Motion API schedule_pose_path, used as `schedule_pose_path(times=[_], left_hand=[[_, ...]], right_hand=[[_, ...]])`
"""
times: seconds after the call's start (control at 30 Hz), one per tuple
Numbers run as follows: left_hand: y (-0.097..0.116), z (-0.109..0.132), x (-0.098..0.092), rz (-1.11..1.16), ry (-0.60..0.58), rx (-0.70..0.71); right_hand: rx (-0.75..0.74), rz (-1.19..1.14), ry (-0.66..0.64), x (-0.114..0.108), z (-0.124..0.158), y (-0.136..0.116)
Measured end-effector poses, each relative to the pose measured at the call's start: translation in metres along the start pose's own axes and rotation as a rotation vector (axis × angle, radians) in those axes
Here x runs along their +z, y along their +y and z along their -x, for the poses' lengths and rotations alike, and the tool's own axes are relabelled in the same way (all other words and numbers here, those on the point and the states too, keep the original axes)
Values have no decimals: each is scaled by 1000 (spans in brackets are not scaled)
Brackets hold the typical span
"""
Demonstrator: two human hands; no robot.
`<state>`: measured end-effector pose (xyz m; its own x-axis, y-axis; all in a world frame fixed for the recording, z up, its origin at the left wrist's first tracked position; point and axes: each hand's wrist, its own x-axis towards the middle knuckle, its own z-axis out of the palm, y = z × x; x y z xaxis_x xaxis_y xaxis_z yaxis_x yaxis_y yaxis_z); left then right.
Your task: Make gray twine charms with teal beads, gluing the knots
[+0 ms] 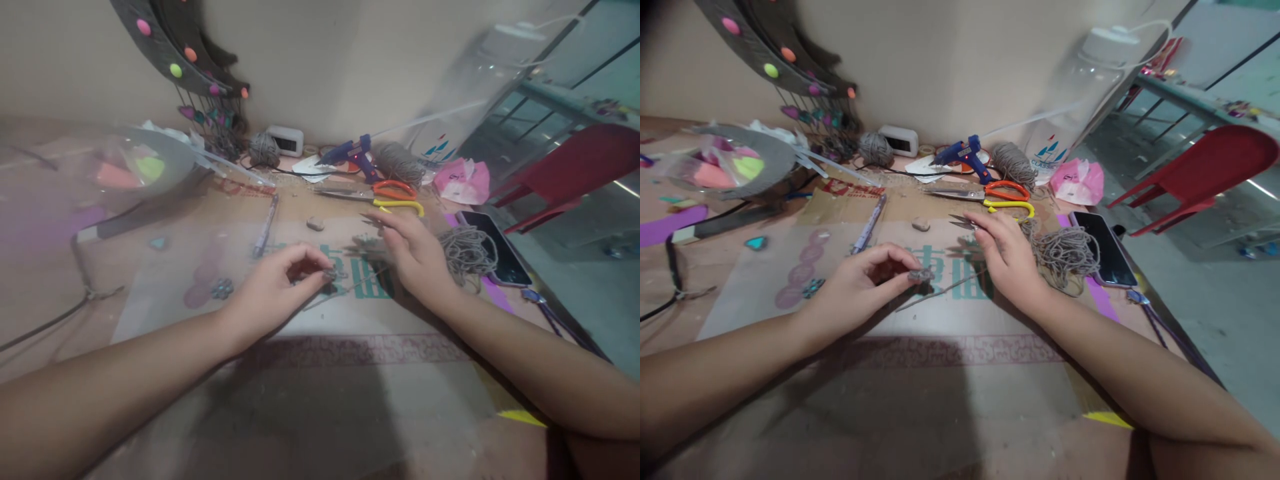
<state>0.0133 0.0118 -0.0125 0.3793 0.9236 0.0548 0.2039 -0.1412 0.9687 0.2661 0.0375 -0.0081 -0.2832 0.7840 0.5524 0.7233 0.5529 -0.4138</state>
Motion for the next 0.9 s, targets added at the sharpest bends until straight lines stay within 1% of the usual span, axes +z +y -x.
schedule_pose_path(times=[0.1, 0.17, 0.23, 0.27, 0.3, 0.43, 0.5, 0.57, 0.63, 0.7, 0.8, 0.9], left_hand=[[-1, 2, 1, -31, -25, 25], [-2, 2, 0, -38, -27, 34], [-3, 3, 0, -39, -8, 70], [-3, 3, 0, -44, 8, 107], [-3, 4, -1, -54, 27, 155], [1, 6, -3, -145, 97, 369], [4, 6, -4, -194, 105, 437], [5, 6, -5, -225, 104, 455], [6, 5, -5, -237, 101, 433], [6, 4, -4, -233, 95, 405], [6, 4, -2, -213, 73, 342], [6, 5, -1, -194, 23, 191]], right_hand=[[-20, 79, -140, 7, -3, 11], [-25, 69, -157, 7, -4, 10], [9, -39, -141, 3, -3, 1], [55, -142, -153, 1, -2, -6], [122, -279, -196, 0, -1, -14], [473, -974, -424, 0, 8, -38], [598, -1239, -508, 2, 11, -44], [676, -1392, -599, 4, 11, -47], [699, -1449, -661, 5, 10, -46], [711, -1428, -648, 6, 9, -43], [720, -1345, -513, 8, 7, -37], [672, -1223, -405, 6, 2, -33]])
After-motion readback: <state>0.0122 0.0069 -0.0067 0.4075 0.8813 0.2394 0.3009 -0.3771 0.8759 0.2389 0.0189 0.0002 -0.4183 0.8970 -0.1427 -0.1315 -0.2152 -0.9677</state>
